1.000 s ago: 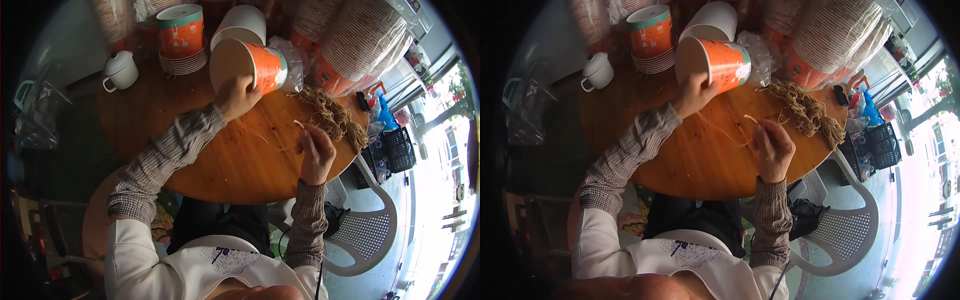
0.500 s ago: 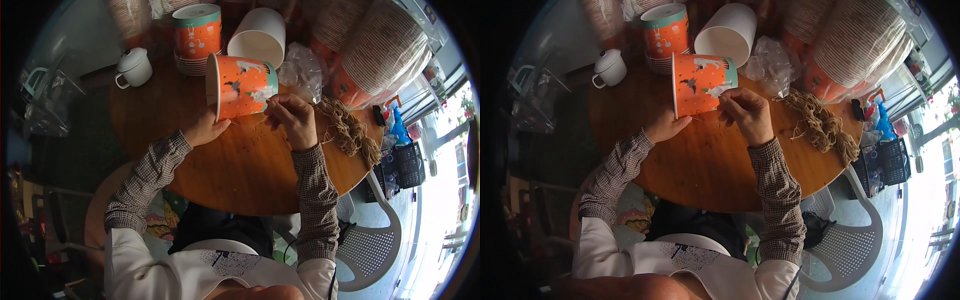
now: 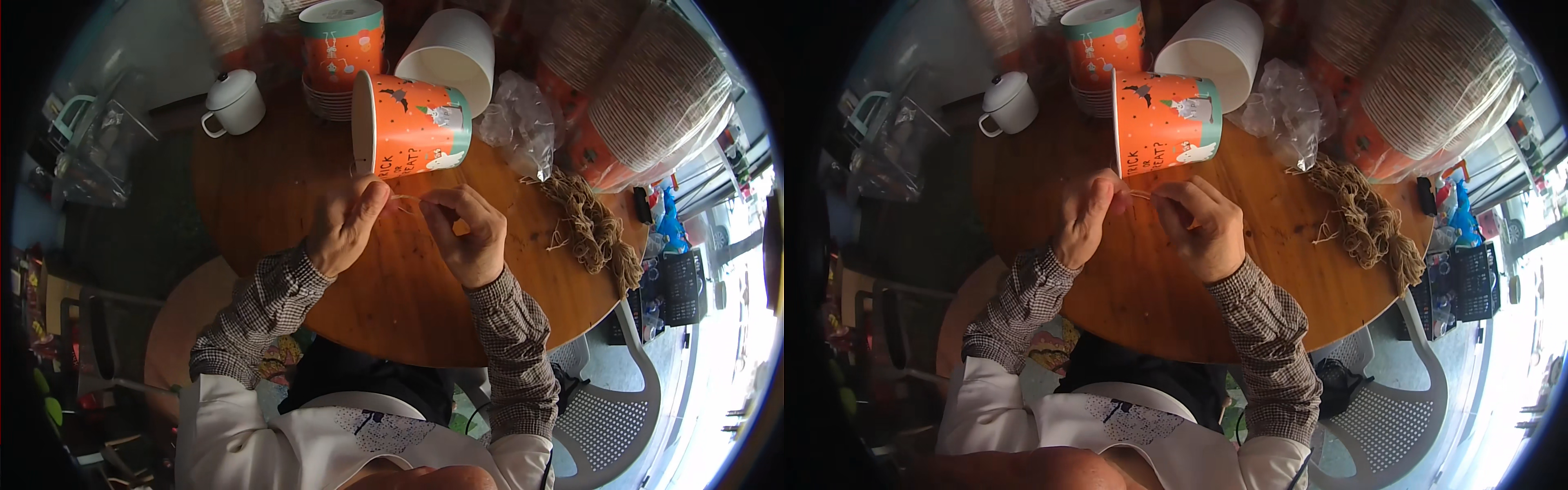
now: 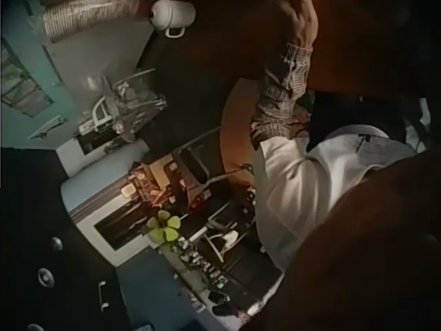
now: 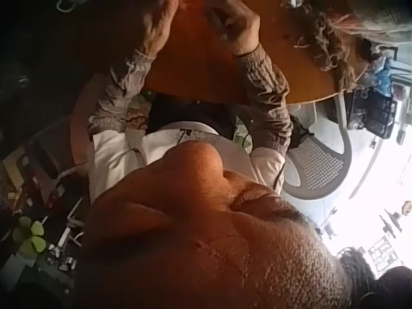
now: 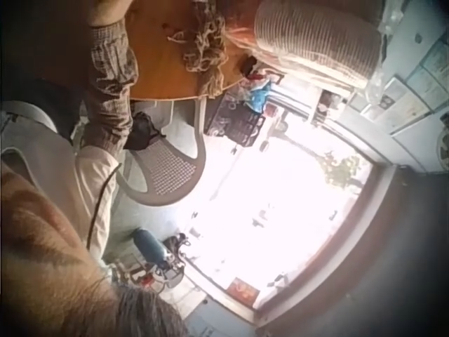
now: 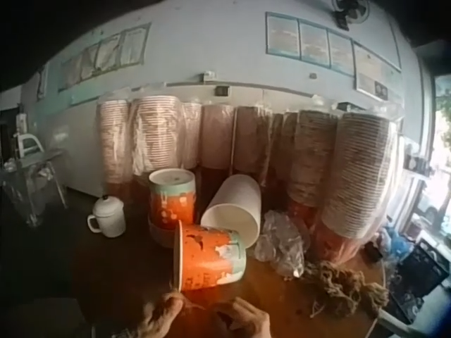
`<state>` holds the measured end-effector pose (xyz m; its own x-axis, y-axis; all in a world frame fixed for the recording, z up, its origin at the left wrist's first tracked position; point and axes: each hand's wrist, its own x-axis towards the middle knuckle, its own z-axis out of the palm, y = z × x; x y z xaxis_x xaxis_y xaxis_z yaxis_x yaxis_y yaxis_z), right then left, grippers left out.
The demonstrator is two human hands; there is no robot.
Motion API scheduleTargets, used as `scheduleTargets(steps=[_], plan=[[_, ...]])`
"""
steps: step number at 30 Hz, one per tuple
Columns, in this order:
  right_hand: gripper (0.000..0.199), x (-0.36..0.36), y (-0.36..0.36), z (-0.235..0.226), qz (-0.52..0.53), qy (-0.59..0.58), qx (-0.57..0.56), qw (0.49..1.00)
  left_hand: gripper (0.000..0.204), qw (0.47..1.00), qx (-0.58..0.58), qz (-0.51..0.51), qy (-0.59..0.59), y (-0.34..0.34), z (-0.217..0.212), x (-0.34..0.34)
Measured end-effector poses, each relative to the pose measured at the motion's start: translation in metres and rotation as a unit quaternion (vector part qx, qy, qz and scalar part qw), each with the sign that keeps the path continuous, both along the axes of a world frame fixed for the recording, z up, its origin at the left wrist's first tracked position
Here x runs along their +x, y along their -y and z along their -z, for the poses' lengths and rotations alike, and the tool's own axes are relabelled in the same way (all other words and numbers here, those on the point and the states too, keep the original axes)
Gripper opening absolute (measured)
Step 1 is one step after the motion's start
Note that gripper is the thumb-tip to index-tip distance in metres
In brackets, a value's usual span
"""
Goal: Manually attaching elastic bands to paper buckets by threading them through pre-punched holes.
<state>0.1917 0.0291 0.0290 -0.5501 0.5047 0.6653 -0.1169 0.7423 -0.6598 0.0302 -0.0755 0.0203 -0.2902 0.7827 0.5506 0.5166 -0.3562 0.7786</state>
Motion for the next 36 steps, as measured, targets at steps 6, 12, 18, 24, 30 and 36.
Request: scheduleTargets(steps=[6, 12, 18, 24, 30, 36], plan=[[0.010, -0.001, 0.005, -0.001, -0.008, 0.023, -0.005, 1.000, 0.027, 0.990, -0.067, 0.002, 0.120, -0.001, 0.001, 0.014], [0.013, 0.000, 0.009, 0.000, -0.033, 0.016, -0.133, 0.990, 0.009, 0.997, -0.013, -0.048, -0.054, 0.000, 0.002, 0.014], [0.012, 0.000, 0.006, 0.003, -0.020, 0.027, -0.062, 0.997, 0.011, 0.994, 0.043, -0.020, -0.095, -0.001, -0.001, 0.019], [0.010, -0.002, 0.012, 0.004, -0.020, 0.013, -0.086, 0.996, 0.009, 0.983, 0.060, -0.041, -0.169, 0.002, -0.006, 0.012], [0.007, 0.001, 0.008, 0.007, -0.105, -0.049, -0.329, 0.937, 0.010, 0.980, 0.124, -0.077, -0.136, -0.010, 0.004, -0.007], [0.005, 0.002, -0.009, 0.012, -0.060, -0.102, -0.325, 0.938, 0.040, 0.971, -0.006, -0.080, 0.225, -0.066, -0.014, -0.059]])
